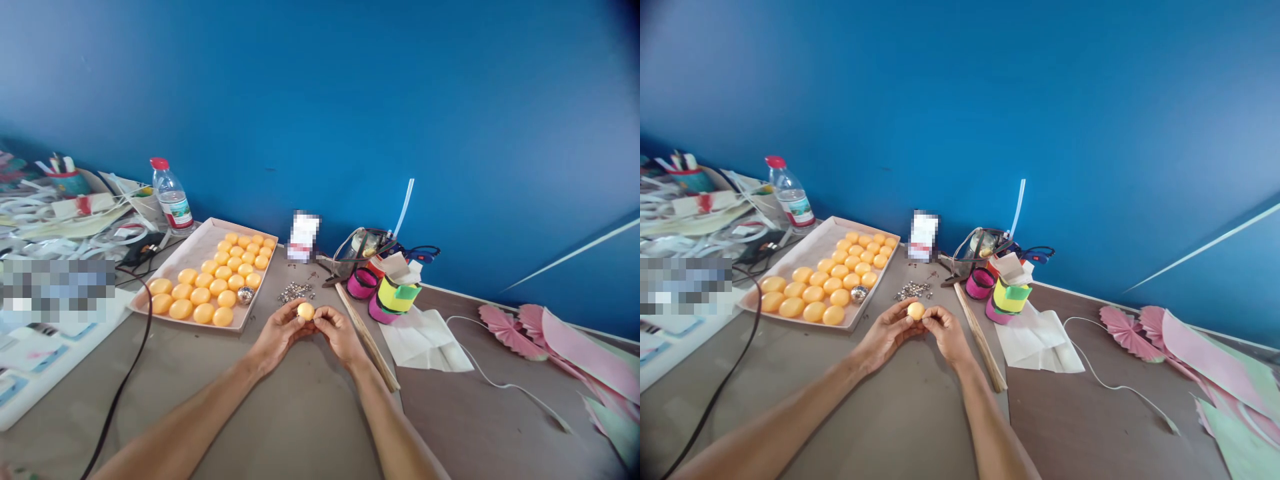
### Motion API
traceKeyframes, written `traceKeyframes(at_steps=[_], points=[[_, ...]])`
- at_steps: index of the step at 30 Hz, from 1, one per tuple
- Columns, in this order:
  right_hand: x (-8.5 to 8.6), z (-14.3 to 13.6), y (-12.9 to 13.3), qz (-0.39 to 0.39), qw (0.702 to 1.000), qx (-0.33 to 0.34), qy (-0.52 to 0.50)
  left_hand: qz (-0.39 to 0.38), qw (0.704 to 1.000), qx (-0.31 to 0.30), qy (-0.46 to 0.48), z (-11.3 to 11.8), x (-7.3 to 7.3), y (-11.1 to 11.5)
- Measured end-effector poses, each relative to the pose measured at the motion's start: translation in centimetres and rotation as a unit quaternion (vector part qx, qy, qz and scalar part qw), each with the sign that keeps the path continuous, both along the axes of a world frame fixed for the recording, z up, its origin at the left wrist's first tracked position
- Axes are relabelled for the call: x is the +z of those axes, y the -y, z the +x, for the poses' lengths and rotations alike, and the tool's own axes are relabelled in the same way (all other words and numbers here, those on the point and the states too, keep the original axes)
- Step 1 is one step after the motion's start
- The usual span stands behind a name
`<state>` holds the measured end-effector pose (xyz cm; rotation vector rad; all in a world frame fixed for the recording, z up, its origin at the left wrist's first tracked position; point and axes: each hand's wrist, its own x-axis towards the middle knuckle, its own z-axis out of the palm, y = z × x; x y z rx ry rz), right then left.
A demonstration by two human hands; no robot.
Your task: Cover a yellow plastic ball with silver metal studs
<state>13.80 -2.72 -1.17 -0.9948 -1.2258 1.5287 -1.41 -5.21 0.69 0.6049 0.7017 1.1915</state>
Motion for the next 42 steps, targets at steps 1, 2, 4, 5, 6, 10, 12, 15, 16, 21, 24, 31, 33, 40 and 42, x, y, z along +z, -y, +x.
traceKeyframes(at_steps=[1, 2, 4, 5, 6, 10, 12, 15, 16, 21, 24, 31, 33, 40, 42], points=[[0.0, 0.0, 0.0, 0.0, 1.0, 0.002, 0.002, -0.001, 1.0, 0.001, -0.002, 0.0, 0.0, 0.0], [0.0, 0.0, 0.0, 0.0, 1.0, 0.005, 0.005, -0.001, 1.0, 0.002, -0.005, 0.0, 0.0, 0.0], [0.0, 0.0, 0.0, -0.002, 1.0, 0.008, 0.011, 0.002, 1.0, 0.004, -0.01, 0.0, 0.0, 0.0], [0.0, 0.0, 0.0, -0.001, 1.0, 0.009, 0.016, 0.003, 1.0, 0.004, -0.013, 0.0, 0.0, 0.0], [0.1, 0.0, 0.0, 0.001, 1.0, 0.008, 0.021, 0.004, 1.0, 0.005, -0.015, 0.0, -0.1, 0.0], [0.4, -0.2, 0.3, 0.009, 0.999, -0.004, 0.038, 0.013, 1.0, 0.007, -0.025, 0.0, -0.5, 0.0], [0.7, -0.4, 0.4, 0.009, 0.999, -0.012, 0.047, 0.02, 0.999, 0.014, -0.032, 0.0, -0.8, 0.0], [0.9, -0.7, 0.6, 0.012, 0.999, -0.02, 0.046, 0.027, 0.999, 0.021, -0.039, 0.0, -0.9, 0.1], [0.9, -0.8, 0.6, 0.012, 0.999, -0.022, 0.04, 0.029, 0.999, 0.022, -0.041, 0.0, -1.0, 0.1], [0.7, -1.0, 0.6, 0.003, 0.999, -0.029, 0.046, 0.03, 0.995, 0.033, -0.088, 0.1, -0.8, 0.2], [0.4, -1.0, 0.5, -0.002, 0.999, -0.018, 0.033, 0.03, 0.996, 0.032, -0.079, 0.3, -0.6, 0.3], [-0.2, 0.7, -0.5, 0.138, 0.966, -0.099, 0.193, -0.03, 0.999, 0.008, 0.029, 0.1, -0.1, 0.3], [-0.3, 1.2, -0.7, 0.247, 0.9, -0.135, 0.333, -0.02, 0.999, 0.029, 0.037, 0.0, 0.0, 0.1], [-1.0, 0.5, -0.3, 0.358, 0.742, -0.036, 0.567, -0.009, 0.997, 0.051, 0.05, 0.0, 0.0, -0.2], [-1.1, 0.1, -0.3, 0.349, 0.734, -0.016, 0.582, -0.008, 0.998, 0.046, 0.052, 0.0, 0.0, -0.3]])
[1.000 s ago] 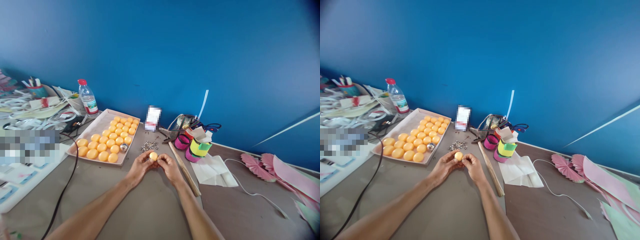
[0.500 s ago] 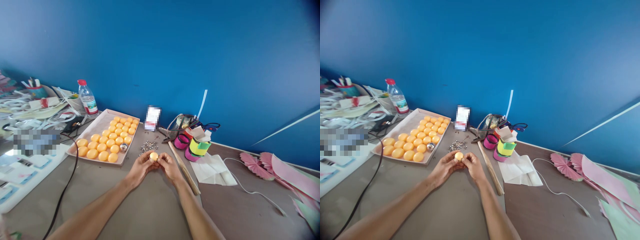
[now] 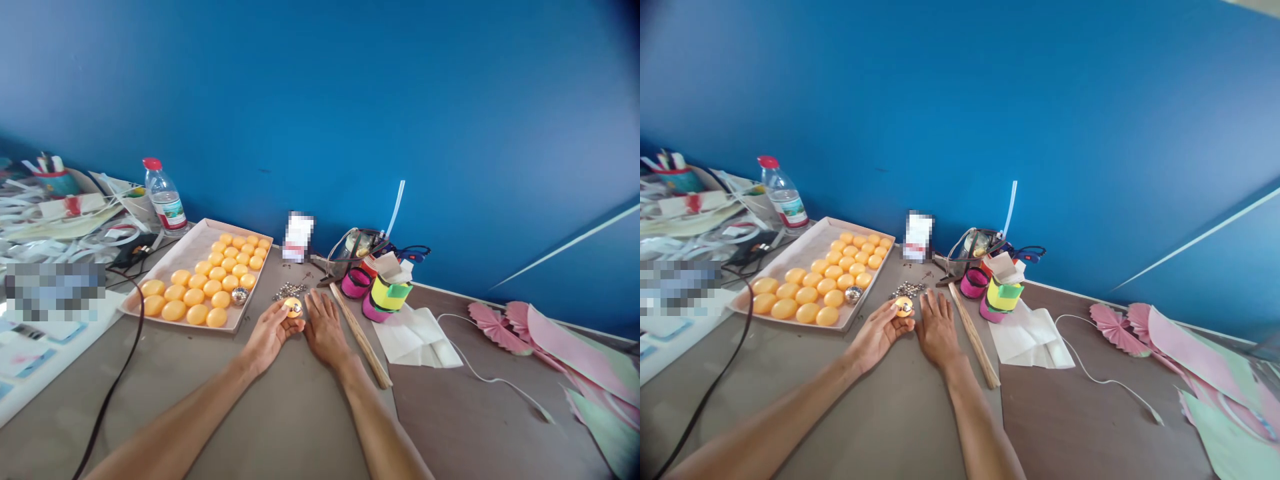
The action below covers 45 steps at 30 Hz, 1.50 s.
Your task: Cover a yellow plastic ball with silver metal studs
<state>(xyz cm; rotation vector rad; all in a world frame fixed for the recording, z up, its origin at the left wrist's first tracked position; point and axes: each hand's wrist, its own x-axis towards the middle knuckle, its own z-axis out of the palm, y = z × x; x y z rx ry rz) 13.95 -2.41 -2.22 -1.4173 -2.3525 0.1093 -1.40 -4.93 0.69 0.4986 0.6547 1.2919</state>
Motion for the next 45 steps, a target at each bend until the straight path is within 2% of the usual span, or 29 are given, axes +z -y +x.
traceKeyframes(at_steps=[6, 11, 15, 21, 27, 35, 38, 41, 45], points=[[0.0, -0.2, -0.2, -0.025, 1.0, 0.011, 0.01, 0.003, 1.0, -0.01, -0.005, 0.0, -0.1, -0.1], [-0.2, 0.0, -0.4, 0.01, 0.997, 0.017, -0.069, -0.001, 1.0, -0.004, -0.008, -0.1, -0.3, -0.2], [-0.2, 0.0, -0.6, 0.045, 0.993, -0.003, -0.11, 0.001, 1.0, -0.002, -0.009, -0.3, -0.3, -0.2], [-1.0, 0.0, -0.6, 0.043, 0.999, -0.011, -0.03, -0.001, 1.0, 0.004, -0.005, -0.3, 0.0, -0.2], [-1.4, -0.2, -0.7, 0.049, 0.998, -0.032, -0.019, 0.014, 1.0, -0.007, -0.007, -0.1, -0.1, 0.0], [-1.5, -0.8, -0.8, 0.006, 0.997, -0.074, 0.014, 0.048, 0.997, -0.021, -0.061, 0.4, -0.2, 0.5], [-1.9, -0.9, -1.5, 0.005, 0.998, -0.057, 0.029, 0.084, 0.99, -0.02, -0.109, 0.7, -0.2, 0.8], [-2.5, -1.4, -2.7, 0.031, 0.998, -0.045, 0.031, 0.107, 0.985, -0.01, -0.138, 0.9, 0.4, 1.2], [-2.8, -3.2, -4.6, 0.059, 0.995, -0.066, 0.038, 0.121, 0.982, 0.024, -0.142, 0.9, 1.1, 1.5]])
